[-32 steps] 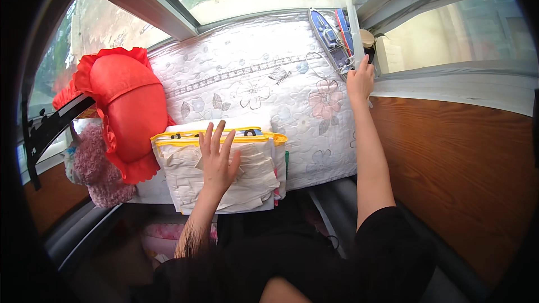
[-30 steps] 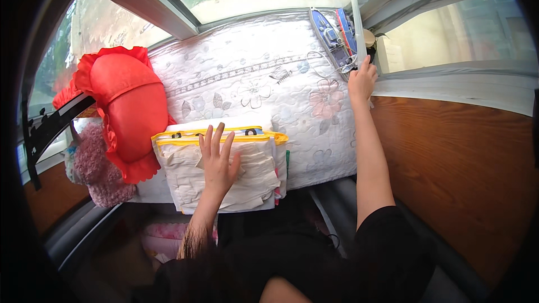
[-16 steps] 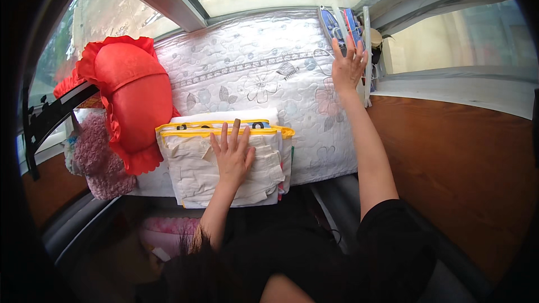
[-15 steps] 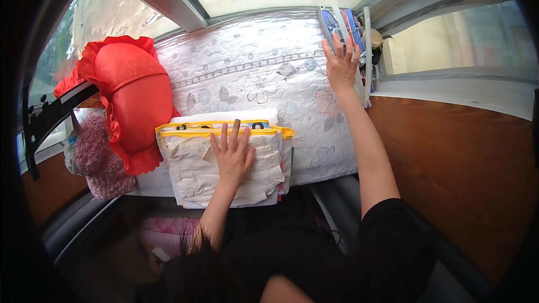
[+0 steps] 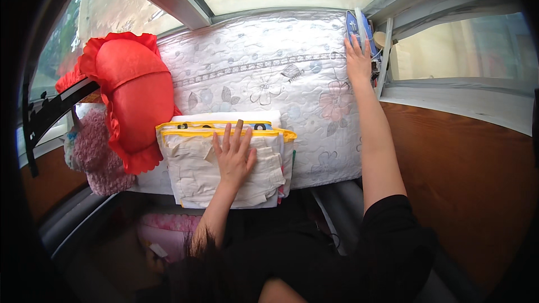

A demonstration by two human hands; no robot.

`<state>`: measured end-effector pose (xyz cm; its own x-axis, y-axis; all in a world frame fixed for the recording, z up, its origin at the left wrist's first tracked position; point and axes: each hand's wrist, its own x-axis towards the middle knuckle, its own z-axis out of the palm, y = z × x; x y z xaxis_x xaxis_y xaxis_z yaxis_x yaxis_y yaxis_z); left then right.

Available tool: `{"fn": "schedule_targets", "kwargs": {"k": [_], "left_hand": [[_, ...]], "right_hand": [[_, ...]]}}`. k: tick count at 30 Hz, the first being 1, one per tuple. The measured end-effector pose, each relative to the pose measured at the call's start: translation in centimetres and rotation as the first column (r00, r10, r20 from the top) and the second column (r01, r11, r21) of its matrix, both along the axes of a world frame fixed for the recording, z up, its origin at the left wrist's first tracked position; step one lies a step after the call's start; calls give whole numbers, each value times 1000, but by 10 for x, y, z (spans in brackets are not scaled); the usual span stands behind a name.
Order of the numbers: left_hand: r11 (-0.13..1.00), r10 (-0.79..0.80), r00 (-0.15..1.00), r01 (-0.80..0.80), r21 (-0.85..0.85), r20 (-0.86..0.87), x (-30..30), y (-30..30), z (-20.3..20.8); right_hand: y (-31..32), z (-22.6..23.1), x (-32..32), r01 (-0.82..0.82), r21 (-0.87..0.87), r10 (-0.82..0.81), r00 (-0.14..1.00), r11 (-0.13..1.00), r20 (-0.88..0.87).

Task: The person folds several pieces of clothing on a bed and a window seat, including a brown cloth, a black cloth, a green patterned cloth, and a white cloth with a car design. They also move a pink unicorn plush toy and a red heart-shaped pillow.

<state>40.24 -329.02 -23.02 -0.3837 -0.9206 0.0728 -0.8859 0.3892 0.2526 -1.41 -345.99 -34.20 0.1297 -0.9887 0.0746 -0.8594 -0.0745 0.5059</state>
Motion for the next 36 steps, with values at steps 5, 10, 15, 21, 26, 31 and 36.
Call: {"fn": "schedule_targets", "kwargs": {"k": [5, 10, 15, 21, 26, 31, 36], "left_hand": [[1000, 3, 1000, -3, -3, -17, 0, 0, -1], [1000, 4, 1000, -4, -4, -7, -2, -1, 2], [998, -68, 997, 68, 16, -44, -17, -15, 9], [971, -231, 964, 236, 23, -131, -53, -40, 8], [920, -369, 908, 387, 65, -197, -89, -61, 2], [896, -384, 911, 407, 176, -153, -107, -116, -26], [961, -258, 964, 250, 114, 61, -71, -183, -76]], "right_hand": [[-6, 45, 42, 134, 202, -166, 975, 970, 149], [19, 21, 99, -218, -74, 223, 821, 973, 526], [36, -14, 139, -307, 35, 210, 725, 951, 656], [25, 28, 85, 171, -344, 133, 698, 923, 703], [15, 50, -29, 379, -323, -140, 808, 867, 573], [28, 69, 10, 350, -451, 58, 735, 821, 676], [97, 23, 136, -47, -138, 146, 328, 989, 933]]}}
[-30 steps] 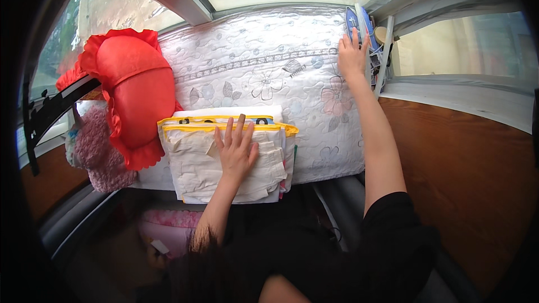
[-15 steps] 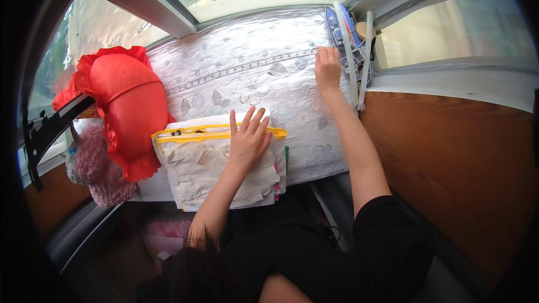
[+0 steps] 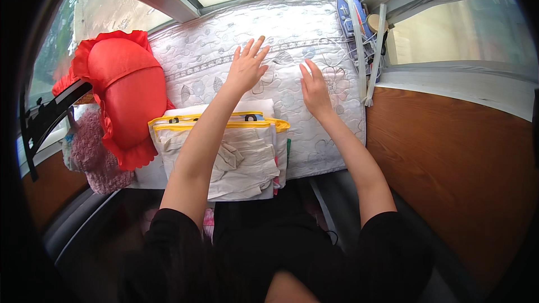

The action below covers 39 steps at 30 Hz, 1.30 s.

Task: The person folds several pieces of clothing on a bed and a window seat, including a brown cloth, a black cloth, a green patterned cloth, and a white cloth with a car design. They also move a pink unicorn plush toy and a red heart-shaped pillow.

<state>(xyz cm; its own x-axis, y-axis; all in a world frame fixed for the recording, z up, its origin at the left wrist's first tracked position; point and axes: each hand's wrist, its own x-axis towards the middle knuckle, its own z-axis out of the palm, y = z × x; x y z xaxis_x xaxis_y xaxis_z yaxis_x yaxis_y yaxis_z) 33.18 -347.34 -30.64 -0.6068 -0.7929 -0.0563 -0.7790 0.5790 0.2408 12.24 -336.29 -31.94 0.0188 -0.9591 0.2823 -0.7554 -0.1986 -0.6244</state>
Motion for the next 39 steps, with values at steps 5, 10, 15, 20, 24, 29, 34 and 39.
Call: {"fn": "schedule_targets", "kwargs": {"k": [5, 10, 15, 20, 24, 29, 34, 39], "left_hand": [[993, 117, 981, -112, -38, 156, 30, -50, -34], [991, 125, 961, -131, 6, 245, 28, -55, -54], [988, 157, 945, -154, -33, 286, 32, -49, -65], [982, 186, 942, -175, -65, 280, 18, -50, -55], [981, 153, 988, -150, -123, 13, 15, -51, -67], [956, 231, 881, -284, -70, -413, 5, -58, -57], [976, 175, 963, -198, -96, -203, 24, -61, -53], [981, 186, 979, -181, -73, 77, 29, -56, -59]], "right_hand": [[-35, -40, 91, -247, 11, 247, 968, 969, -34], [-54, -64, 79, -13, 80, 42, 930, 997, -366], [90, -67, 22, 584, 234, -416, 756, 777, -506], [244, -47, -3, 792, 297, -478, 572, 534, -666], [124, -20, 23, 431, 220, -382, 894, 875, -234], [-51, -48, 88, -227, 1, 226, 966, 974, -127], [-143, -68, 62, -284, -45, 258, 919, 958, -297], [-160, -75, 18, 358, -77, -354, 823, 930, -444]]}}
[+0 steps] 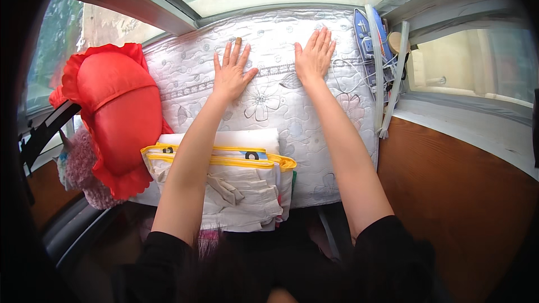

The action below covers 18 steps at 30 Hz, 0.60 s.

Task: The person folds several pieces of clothing on a bed and a window seat, including a brown cloth, a black cloth, a green patterned cloth, and a white cloth with a car design. They also move a pink unicorn plush toy and a red heart-shaped pillow.

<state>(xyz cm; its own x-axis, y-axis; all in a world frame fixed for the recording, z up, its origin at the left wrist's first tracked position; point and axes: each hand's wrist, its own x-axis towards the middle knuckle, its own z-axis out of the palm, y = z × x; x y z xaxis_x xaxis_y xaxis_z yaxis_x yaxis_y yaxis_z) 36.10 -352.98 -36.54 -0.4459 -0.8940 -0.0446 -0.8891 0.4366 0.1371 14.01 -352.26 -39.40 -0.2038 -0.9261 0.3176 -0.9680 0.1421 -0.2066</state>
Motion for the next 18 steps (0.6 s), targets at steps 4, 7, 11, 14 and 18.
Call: {"fn": "schedule_targets", "kwargs": {"k": [4, 7, 11, 14, 18], "left_hand": [[999, 41, 998, -42, 11, 41, -7, -1, -15], [999, 45, 998, -46, 8, 39, -6, -2, -20], [997, 64, 995, -66, 26, 80, -5, 1, -20], [998, 53, 997, -55, 30, 55, -10, -4, -19], [998, 53, 996, -52, -23, 75, -15, -3, -12]], "right_hand": [[-10, 6, 27, -508, -28, 509, 858, 861, 68], [-22, -3, 13, -444, -53, 448, 885, 894, 125], [-24, -4, 12, 120, -49, -107, 972, 992, 211], [-35, 1, 19, -188, -61, 196, 895, 980, 400], [-32, 1, -8, 472, -11, -462, 866, 881, 192]]}}
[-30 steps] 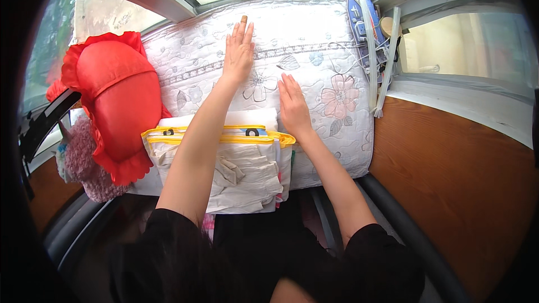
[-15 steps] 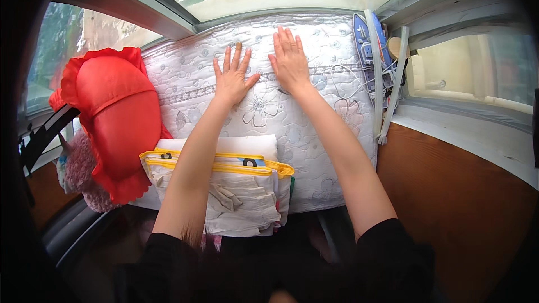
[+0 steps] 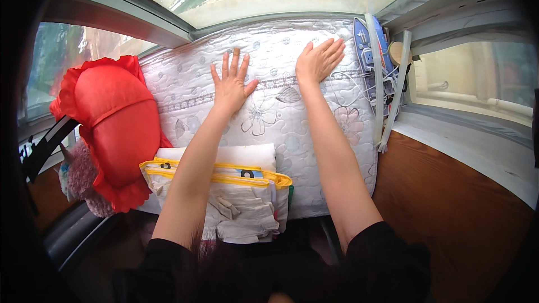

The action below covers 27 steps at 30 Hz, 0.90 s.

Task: The person folds several pieces of clothing on a bed and a window seat, including a brown cloth, a black cloth, a green patterned cloth, and a white cloth with a car design. They also move a pink unicorn plush toy and a red heart-shaped pillow.

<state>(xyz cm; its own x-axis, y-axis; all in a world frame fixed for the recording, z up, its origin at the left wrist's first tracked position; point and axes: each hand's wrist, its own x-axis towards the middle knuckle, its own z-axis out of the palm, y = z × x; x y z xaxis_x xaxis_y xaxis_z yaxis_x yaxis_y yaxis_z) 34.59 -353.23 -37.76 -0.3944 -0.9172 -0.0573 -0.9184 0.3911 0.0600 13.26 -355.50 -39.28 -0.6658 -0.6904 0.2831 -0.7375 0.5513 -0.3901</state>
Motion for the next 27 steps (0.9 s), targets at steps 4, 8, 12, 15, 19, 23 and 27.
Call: {"fn": "schedule_targets", "kwargs": {"k": [4, 8, 12, 15, 19, 23, 27], "left_hand": [[952, -297, 947, 284, -117, -119, -55, -21, 14], [912, -406, 908, 395, -111, -105, -97, -40, 6], [923, -379, 921, 370, -108, -88, -104, -44, -8], [923, -383, 919, 377, -75, -98, -108, -45, -10], [933, -357, 929, 352, -74, -91, -102, -44, -13], [921, -383, 922, 377, -100, -51, -110, -46, -12], [922, -373, 927, 366, -126, -31, -110, -48, -14]], "right_hand": [[-9, -1, 5, -549, -141, 556, 831, 824, 18], [-7, -10, -21, 35, 35, -38, 997, 999, 67], [-16, -2, -18, -381, -162, 398, 913, 910, 89], [-7, -15, -44, -127, -5, 127, 992, 992, -15], [34, 6, -25, 154, 147, -165, 984, 977, 66], [8, -3, -24, -263, -42, 265, 961, 964, 81], [14, 0, -45, -122, 84, 115, 989, 989, 90]]}}
